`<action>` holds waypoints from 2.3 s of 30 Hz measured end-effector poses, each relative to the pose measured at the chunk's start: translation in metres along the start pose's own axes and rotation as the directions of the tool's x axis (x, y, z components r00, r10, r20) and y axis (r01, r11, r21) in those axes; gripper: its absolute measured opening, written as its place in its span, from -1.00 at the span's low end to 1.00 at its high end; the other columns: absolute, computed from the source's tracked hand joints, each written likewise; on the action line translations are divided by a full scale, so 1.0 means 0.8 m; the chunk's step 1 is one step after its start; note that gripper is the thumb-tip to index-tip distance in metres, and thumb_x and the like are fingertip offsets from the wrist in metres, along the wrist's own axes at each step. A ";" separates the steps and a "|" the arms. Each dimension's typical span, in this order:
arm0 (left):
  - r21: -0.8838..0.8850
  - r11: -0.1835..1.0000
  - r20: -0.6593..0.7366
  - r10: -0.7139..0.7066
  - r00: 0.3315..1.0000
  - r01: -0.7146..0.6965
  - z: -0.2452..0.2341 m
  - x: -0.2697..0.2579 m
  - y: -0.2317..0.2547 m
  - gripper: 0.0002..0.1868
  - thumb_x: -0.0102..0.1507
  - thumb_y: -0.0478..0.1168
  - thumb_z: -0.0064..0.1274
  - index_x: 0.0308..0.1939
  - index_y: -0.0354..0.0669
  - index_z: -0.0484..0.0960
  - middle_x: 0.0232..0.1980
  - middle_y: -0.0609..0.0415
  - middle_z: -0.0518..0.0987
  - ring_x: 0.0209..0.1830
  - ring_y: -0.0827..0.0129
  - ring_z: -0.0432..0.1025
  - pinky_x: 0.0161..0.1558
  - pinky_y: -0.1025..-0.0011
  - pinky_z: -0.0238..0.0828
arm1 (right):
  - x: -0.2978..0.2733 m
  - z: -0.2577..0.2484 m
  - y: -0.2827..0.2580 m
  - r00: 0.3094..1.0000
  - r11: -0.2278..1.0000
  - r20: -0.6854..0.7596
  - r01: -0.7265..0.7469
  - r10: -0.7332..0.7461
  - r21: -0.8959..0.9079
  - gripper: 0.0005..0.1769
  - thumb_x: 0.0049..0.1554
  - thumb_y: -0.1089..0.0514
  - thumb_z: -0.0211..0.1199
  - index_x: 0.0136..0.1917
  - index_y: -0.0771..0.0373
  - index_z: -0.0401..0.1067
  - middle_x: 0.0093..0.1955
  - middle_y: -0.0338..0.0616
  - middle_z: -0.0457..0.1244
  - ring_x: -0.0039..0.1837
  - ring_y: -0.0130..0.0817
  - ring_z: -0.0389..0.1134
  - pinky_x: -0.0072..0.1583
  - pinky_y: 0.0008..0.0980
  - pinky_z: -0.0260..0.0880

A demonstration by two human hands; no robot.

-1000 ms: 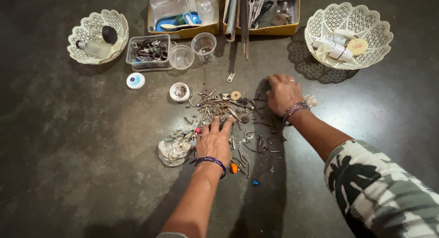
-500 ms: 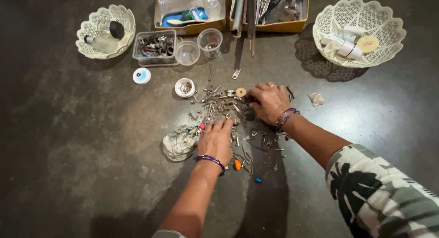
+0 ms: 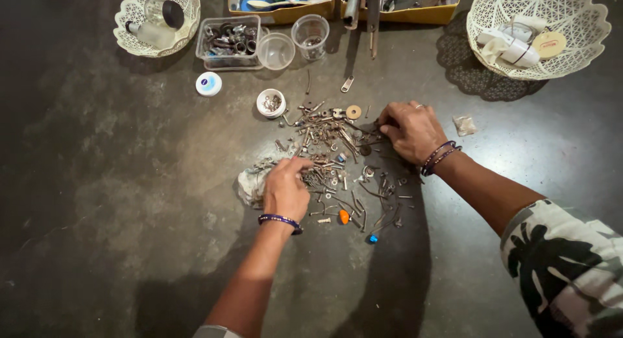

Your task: The person sits on the floor and sorts a pile of small metal hardware parts by hand. They pick up individual items, examine them, and place them into a clear plastic container or a small white bowl. The person continues this repetitive sorting process throughout the clip.

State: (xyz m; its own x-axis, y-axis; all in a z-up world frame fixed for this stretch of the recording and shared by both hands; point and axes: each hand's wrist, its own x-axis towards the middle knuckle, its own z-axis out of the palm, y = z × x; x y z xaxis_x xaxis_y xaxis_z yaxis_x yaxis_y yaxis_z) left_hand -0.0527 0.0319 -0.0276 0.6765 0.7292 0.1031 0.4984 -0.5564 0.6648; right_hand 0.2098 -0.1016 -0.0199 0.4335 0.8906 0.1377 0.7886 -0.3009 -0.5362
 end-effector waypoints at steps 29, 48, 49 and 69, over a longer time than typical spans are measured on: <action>0.375 0.872 -0.626 -0.012 0.780 0.315 -0.069 -0.022 -0.057 -0.50 -0.12 -0.44 0.13 -0.10 -0.05 0.69 -0.01 -0.11 0.52 0.11 -0.16 0.34 0.12 -0.18 0.15 | 0.001 0.023 -0.047 0.948 0.946 0.026 0.318 -0.317 -0.058 -0.78 -0.03 0.29 0.30 -0.07 0.13 0.56 -0.01 -0.09 0.35 0.08 0.00 0.34 0.12 -0.06 0.37; -0.053 0.829 0.439 0.521 0.732 -0.557 0.008 -0.049 0.040 -0.62 0.05 -0.41 0.19 -0.03 -0.18 0.65 -0.07 -0.08 0.52 0.06 0.01 0.40 0.05 0.12 0.41 | -0.010 0.019 -0.028 0.949 0.948 0.058 0.314 -0.311 -0.046 -0.74 -0.09 0.32 0.29 -0.08 0.18 0.56 0.03 -0.05 0.36 0.10 0.01 0.36 0.17 -0.08 0.38; -0.037 0.827 0.440 0.517 0.734 -0.561 0.008 -0.048 0.037 -0.57 0.05 -0.46 0.14 0.01 -0.17 0.65 -0.05 -0.07 0.53 0.06 0.01 0.41 0.05 0.13 0.41 | -0.010 0.021 -0.027 0.950 0.950 0.062 0.308 -0.305 -0.043 -0.74 -0.08 0.32 0.29 -0.08 0.18 0.56 0.02 -0.05 0.37 0.11 0.01 0.36 0.18 -0.08 0.38; 0.302 0.950 0.024 0.075 0.997 -0.079 0.025 0.047 -0.035 -0.69 0.07 -0.53 -0.03 -0.14 -0.24 0.58 -0.02 -0.34 0.52 -0.01 -0.26 0.45 0.01 -0.05 0.43 | 0.015 0.041 -0.037 0.973 0.972 0.152 0.145 -0.174 0.185 -0.84 0.02 0.22 0.32 -0.08 0.14 0.59 -0.07 -0.10 0.42 -0.01 -0.14 0.46 0.07 -0.22 0.47</action>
State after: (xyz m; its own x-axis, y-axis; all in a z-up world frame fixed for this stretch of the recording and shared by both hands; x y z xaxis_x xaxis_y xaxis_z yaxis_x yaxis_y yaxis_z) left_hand -0.0302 0.0672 -0.0568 0.7250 0.6755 0.1345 0.5838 -0.7063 0.4003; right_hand 0.1773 -0.0708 -0.0294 0.2183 0.9706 0.1012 0.7488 -0.1001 -0.6551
